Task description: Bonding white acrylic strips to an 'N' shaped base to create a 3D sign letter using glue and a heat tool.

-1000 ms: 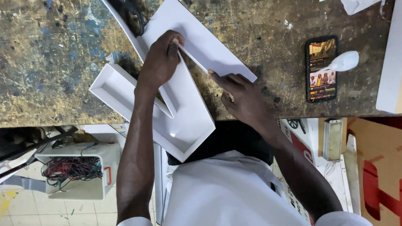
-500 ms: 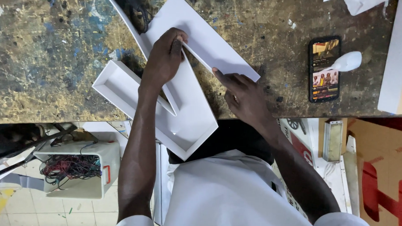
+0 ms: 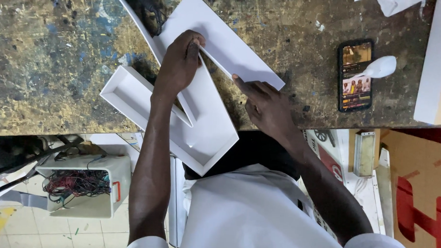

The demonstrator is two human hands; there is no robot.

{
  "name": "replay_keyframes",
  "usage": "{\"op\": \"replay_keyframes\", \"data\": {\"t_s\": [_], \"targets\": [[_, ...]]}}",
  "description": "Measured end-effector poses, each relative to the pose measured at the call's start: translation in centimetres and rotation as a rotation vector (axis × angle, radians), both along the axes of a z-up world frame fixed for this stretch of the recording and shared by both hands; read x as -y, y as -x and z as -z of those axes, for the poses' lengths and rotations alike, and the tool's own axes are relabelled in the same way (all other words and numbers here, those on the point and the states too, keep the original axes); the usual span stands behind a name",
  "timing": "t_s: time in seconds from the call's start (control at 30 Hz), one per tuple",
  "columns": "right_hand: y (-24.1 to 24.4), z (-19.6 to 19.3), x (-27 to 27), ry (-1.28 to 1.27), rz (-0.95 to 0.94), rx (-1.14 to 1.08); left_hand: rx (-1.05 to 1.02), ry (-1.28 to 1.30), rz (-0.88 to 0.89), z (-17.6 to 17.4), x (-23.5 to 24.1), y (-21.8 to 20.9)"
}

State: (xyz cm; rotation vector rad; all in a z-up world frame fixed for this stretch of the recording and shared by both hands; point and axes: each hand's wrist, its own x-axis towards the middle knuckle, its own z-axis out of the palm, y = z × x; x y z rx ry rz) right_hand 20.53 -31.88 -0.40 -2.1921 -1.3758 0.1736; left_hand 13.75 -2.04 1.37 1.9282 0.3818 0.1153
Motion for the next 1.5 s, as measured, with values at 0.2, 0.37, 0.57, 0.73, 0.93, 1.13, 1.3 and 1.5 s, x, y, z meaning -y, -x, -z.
{"op": "replay_keyframes", "data": {"t_s": [0.2,0.37,0.57,0.73,0.93,1.13,1.3,1.5], "targets": [[-0.2,-0.4,-0.1,-0.029,-0.025,-0.086,0.030,0.004,0.011,-0.1,0.1,0.1],[-0.4,0.0,0.1,-0.014,-0.024,-0.099,0.043,0.003,0.019,0.2,0.0,0.2],[-0.4,0.2,0.1,-0.051,-0.029,-0.104,0.049,0.062,0.016,0.6,-0.3,0.3],[-0.1,0.1,0.0,-0.030,0.004,-0.077,0.009,0.057,-0.004,-0.2,-0.3,0.3],[-0.1,-0.1,-0.2,-0.042,-0.005,-0.126,-0.102,-0.017,0.032,-1.0,-0.4,0.3],[-0.2,0.2,0.0,-0.055,0.013,-0.080,-0.097,-0.070,0.046,-1.5,-0.2,0.1],[-1.0,-1.5,0.5,-0.111,-0.046,-0.172,-0.110,-0.070,0.046,-0.7,-0.3,0.5],[-5.3,-1.5,6.7,-0.223,0.226,-0.028,-0.173,-0.022,0.022,-1.8,-0.3,0.4]]}}
